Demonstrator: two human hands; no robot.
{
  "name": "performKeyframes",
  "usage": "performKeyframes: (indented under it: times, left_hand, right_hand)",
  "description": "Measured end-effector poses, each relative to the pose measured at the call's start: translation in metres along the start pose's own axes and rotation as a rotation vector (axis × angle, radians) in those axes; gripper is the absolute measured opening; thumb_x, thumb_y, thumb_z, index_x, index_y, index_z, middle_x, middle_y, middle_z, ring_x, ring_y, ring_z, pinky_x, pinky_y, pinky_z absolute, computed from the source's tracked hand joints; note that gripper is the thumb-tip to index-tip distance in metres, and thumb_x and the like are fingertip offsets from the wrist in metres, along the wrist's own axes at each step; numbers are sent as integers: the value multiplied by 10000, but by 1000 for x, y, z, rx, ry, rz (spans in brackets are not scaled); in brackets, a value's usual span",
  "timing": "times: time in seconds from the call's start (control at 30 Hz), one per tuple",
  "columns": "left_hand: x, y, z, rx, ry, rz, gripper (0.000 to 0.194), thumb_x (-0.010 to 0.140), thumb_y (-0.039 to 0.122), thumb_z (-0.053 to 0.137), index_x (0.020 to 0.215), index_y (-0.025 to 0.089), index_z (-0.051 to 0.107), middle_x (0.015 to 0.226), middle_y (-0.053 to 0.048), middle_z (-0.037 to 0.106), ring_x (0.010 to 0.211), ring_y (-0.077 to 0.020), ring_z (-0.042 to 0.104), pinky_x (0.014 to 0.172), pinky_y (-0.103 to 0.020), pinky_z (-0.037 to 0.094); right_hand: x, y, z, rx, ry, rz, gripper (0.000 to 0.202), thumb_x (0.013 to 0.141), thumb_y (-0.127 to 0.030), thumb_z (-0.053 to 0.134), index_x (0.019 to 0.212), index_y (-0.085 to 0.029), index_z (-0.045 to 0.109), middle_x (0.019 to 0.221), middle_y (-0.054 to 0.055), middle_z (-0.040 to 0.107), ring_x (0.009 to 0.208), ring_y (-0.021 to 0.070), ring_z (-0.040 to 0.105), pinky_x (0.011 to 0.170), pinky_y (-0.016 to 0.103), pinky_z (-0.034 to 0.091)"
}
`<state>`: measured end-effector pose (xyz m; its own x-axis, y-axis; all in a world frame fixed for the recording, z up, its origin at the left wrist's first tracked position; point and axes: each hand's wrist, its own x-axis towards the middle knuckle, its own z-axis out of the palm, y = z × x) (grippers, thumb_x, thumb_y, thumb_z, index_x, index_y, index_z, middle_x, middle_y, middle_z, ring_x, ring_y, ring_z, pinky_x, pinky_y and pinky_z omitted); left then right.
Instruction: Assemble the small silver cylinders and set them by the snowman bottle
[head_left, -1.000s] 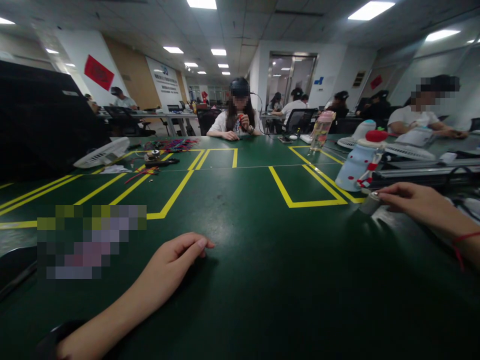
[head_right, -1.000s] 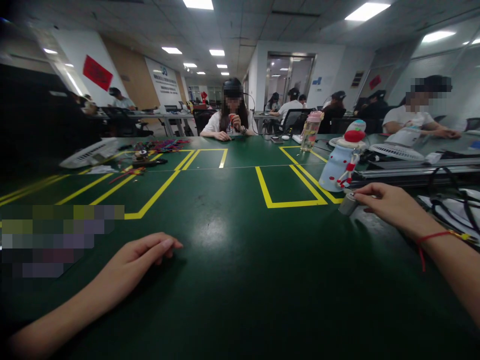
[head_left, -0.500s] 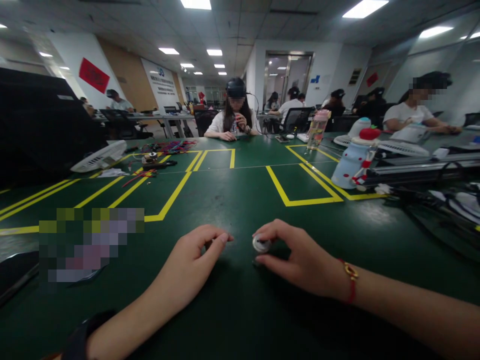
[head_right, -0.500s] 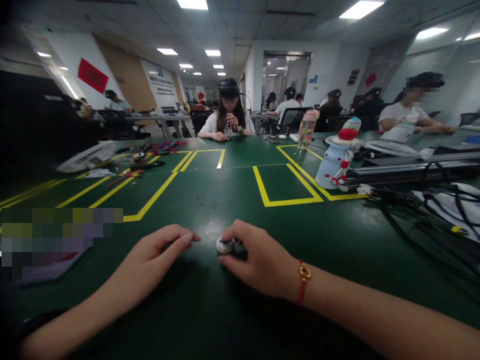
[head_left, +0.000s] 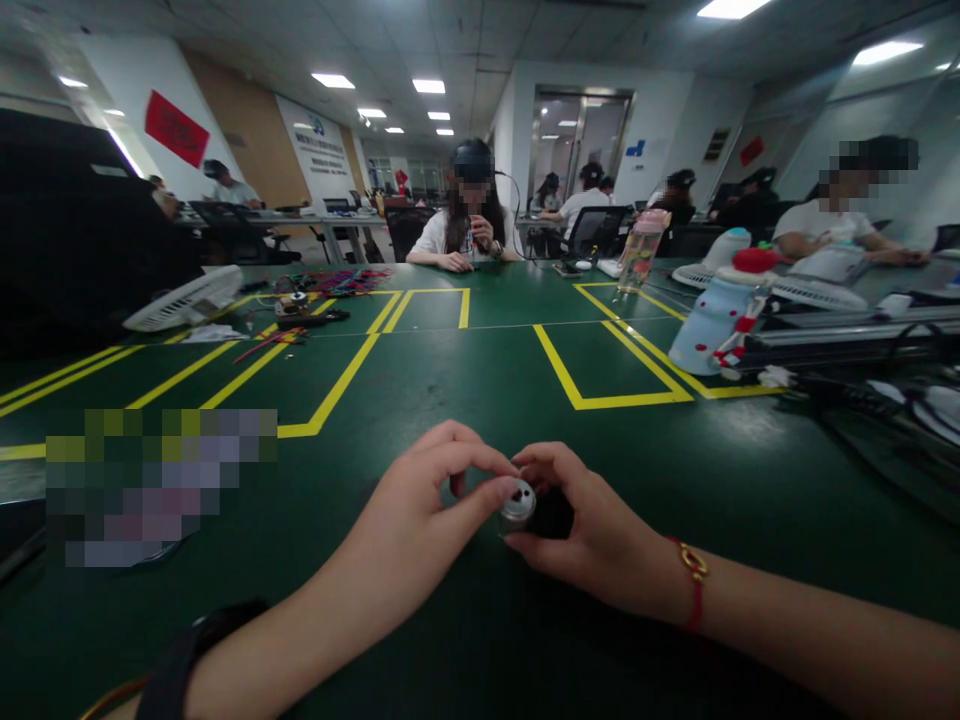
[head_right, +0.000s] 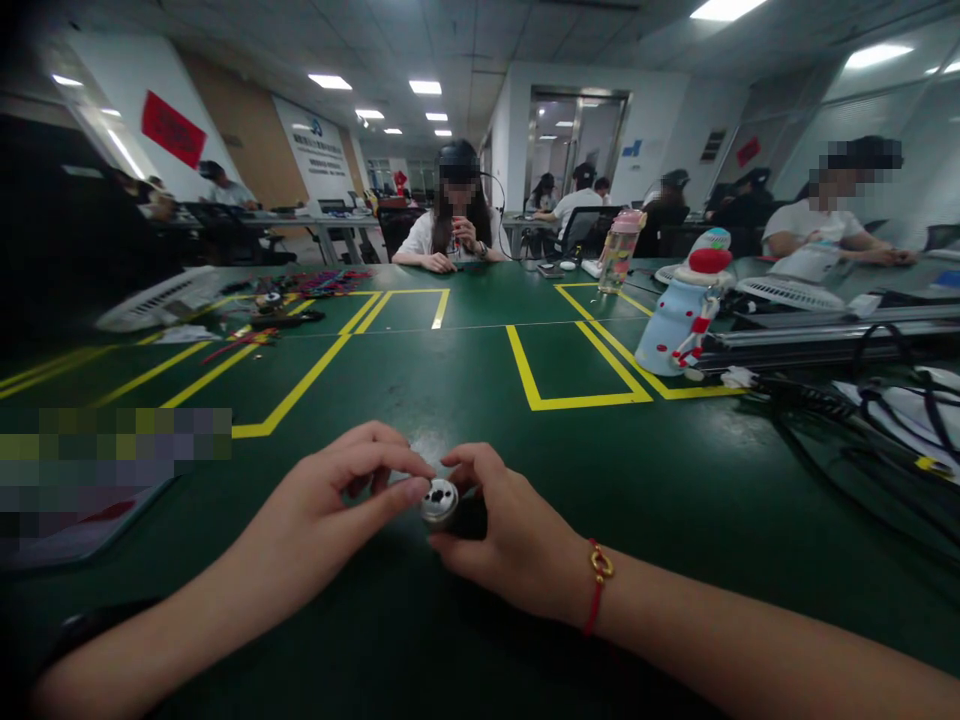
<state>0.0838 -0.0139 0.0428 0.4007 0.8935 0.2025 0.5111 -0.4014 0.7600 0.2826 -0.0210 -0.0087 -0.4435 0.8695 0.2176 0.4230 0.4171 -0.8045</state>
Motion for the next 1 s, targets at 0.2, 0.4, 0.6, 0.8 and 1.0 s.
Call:
performKeyframes:
  times: [0.2,0.4,0.6,0.8,1.0]
  left_hand:
    - [-9,-27,7,172,-75,-73,59,785,335,696,801,302,742,872,6,606,872,-206,567,748,-328,421]
    - [-9,-37,19,226,-120,-68,97,759,358,726,851,330,736,889,14,610,877,-213,566,735,-333,405]
    - [-26,-51,-18,116,-44,-189,280,808,436,645,1046,292,676,913,0,576,722,-174,541,644,-299,425]
    - [-33,-77,-34,26,84,-352,479,832,517,572,1230,252,541,860,1,571,742,-193,569,664,-322,460]
    - [-30,-77,-29,-1,90,-348,497,841,515,552,1251,240,502,857,5,584,736,-190,584,660,-325,471]
  right_hand:
    - [-2,-1,-5,-65,-14,-17,424,723,-234,660,1116,-228,501,1022,0,596,877,99,573,752,238,475]
    - [0,-4,-9,-117,-15,1,391,726,-245,655,1096,-225,531,1030,11,608,907,122,580,799,265,484]
    - [-10,41,-100,-398,415,325,499,715,-438,665,1123,-184,527,1031,80,623,828,183,604,714,324,499]
    - [-42,115,-200,-799,654,647,474,684,-439,676,1048,-156,571,983,131,638,816,217,601,718,345,455]
    - [-27,76,-148,-1026,726,391,785,671,-519,688,1316,-142,446,1382,211,389,1298,355,319,1003,504,288]
